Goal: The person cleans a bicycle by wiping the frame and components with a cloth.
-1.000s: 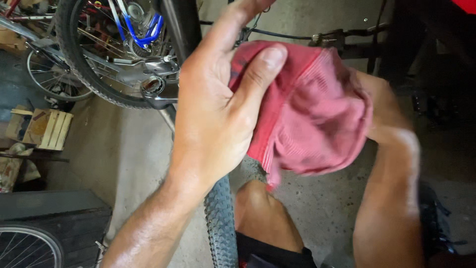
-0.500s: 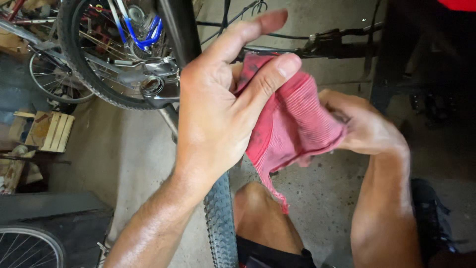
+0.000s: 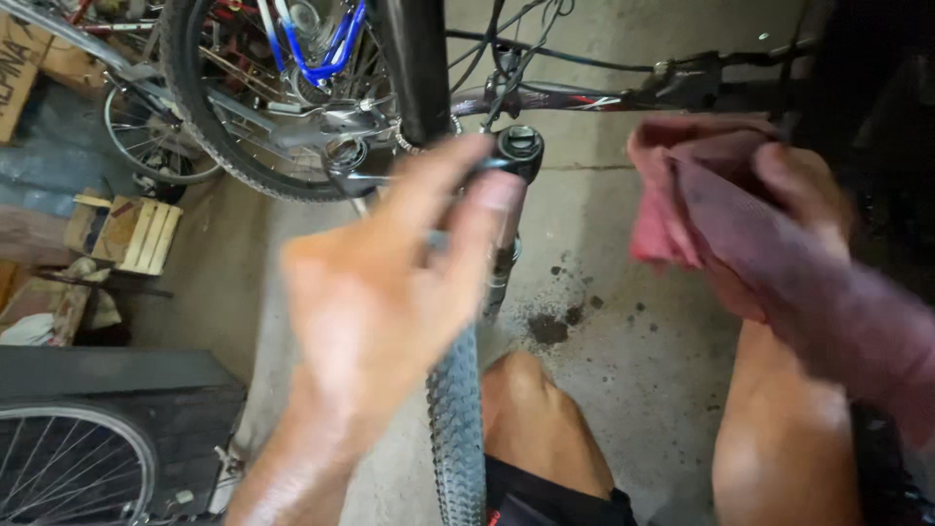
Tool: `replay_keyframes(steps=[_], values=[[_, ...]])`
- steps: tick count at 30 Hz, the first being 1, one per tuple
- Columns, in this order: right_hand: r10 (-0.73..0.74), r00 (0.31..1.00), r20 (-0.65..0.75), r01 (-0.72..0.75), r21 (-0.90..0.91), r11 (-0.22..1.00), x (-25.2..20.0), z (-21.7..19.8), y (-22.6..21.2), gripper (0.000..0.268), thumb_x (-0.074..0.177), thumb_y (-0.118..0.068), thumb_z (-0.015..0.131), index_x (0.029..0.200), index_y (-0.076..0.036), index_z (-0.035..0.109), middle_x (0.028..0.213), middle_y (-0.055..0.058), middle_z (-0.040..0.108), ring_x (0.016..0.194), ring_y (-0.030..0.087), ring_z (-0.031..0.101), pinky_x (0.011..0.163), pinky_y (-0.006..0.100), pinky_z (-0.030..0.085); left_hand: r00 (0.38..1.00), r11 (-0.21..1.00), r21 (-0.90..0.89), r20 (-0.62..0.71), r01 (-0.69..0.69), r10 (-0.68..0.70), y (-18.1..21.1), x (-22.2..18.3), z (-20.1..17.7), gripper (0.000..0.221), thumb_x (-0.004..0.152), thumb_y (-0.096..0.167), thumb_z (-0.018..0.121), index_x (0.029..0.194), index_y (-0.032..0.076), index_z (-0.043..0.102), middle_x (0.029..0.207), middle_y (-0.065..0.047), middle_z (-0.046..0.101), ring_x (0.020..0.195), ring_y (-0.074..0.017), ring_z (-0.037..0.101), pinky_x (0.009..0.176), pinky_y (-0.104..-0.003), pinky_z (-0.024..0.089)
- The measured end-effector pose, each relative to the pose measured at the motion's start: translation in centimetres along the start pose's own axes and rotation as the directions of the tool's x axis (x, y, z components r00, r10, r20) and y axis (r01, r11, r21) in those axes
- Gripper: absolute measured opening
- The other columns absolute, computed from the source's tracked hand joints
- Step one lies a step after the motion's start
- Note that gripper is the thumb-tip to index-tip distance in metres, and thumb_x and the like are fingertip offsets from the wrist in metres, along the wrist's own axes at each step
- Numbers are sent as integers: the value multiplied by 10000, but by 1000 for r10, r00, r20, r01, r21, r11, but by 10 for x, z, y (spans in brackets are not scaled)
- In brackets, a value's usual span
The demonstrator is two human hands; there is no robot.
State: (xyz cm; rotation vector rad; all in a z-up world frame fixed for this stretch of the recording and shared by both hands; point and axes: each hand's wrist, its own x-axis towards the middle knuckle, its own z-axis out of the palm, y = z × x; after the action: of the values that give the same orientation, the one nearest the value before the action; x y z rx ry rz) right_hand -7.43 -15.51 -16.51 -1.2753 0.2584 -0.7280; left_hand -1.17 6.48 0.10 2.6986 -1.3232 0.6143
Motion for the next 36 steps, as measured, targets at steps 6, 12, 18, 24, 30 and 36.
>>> replay_keyframes(steps=[6, 12, 18, 24, 30, 36], values=[[-193, 612, 767, -349, 480, 805, 60, 26, 30, 183, 1183, -121, 615, 1011, -61, 631, 863, 202, 809, 751, 402, 863, 739, 532, 786, 950, 989, -128, -310, -71, 28, -65, -1, -4, 275, 1281, 189, 715, 1482, 2, 727, 1078, -86, 730, 904, -166, 623, 804, -324, 552], [-297, 809, 507, 398, -100, 912, 27, 38, 37, 233, 1063, 179, 470, 948, 0, 565, 839, 110, 610, 696, 203, 593, 667, 340, 518, 994, 972, -219, -87, -84, 67, -71, 11, -4, 541, 1163, 492, 635, 1443, 51, 775, 1436, -106, 618, 1442, -317, 427, 1266, -532, 418], [-256, 909, 330, 293, -69, 954, 29, 69, -8, 459, 939, 142, 1004, 1298, 89, 723, 1081, 72, 647, 986, 120, 612, 826, 249, 562, 995, 938, -333, -51, -100, 88, -74, 18, -3, 486, 1167, 434, 653, 1433, 34, 731, 1417, -99, 636, 1413, -305, 462, 1261, -499, 423], [-374, 833, 409, 464, -147, 874, 50, 76, -12, 340, 1028, 45, 1058, 1253, 48, 803, 988, 94, 721, 756, 123, 561, 705, 273, 498, 994, 932, -347, -41, -105, 97, -73, 25, -6, 363, 1144, 302, 724, 1401, 45, 722, 1444, -116, 661, 1444, -311, 487, 1272, -494, 432], [-376, 808, 454, 499, -186, 847, 64, 69, 1, 312, 1004, 70, 1028, 1129, 31, 745, 1136, 142, 597, 768, 162, 549, 673, 301, 446, 999, 920, -389, -3, -44, 47, -77, 28, -7, 371, 1128, 319, 767, 1427, 107, 705, 1479, -73, 654, 1493, -283, 475, 1301, -498, 435], [-482, 742, 466, 590, -115, 799, 64, 77, -6, 361, 974, -36, 982, 1296, 26, 830, 1340, 178, 766, 1296, 326, 629, 1170, 458, 490, 998, 918, -393, -54, -52, 34, -72, 29, -4, 356, 1135, 338, 752, 1401, 104, 727, 1435, -68, 701, 1451, -279, 537, 1298, -480, 444]])
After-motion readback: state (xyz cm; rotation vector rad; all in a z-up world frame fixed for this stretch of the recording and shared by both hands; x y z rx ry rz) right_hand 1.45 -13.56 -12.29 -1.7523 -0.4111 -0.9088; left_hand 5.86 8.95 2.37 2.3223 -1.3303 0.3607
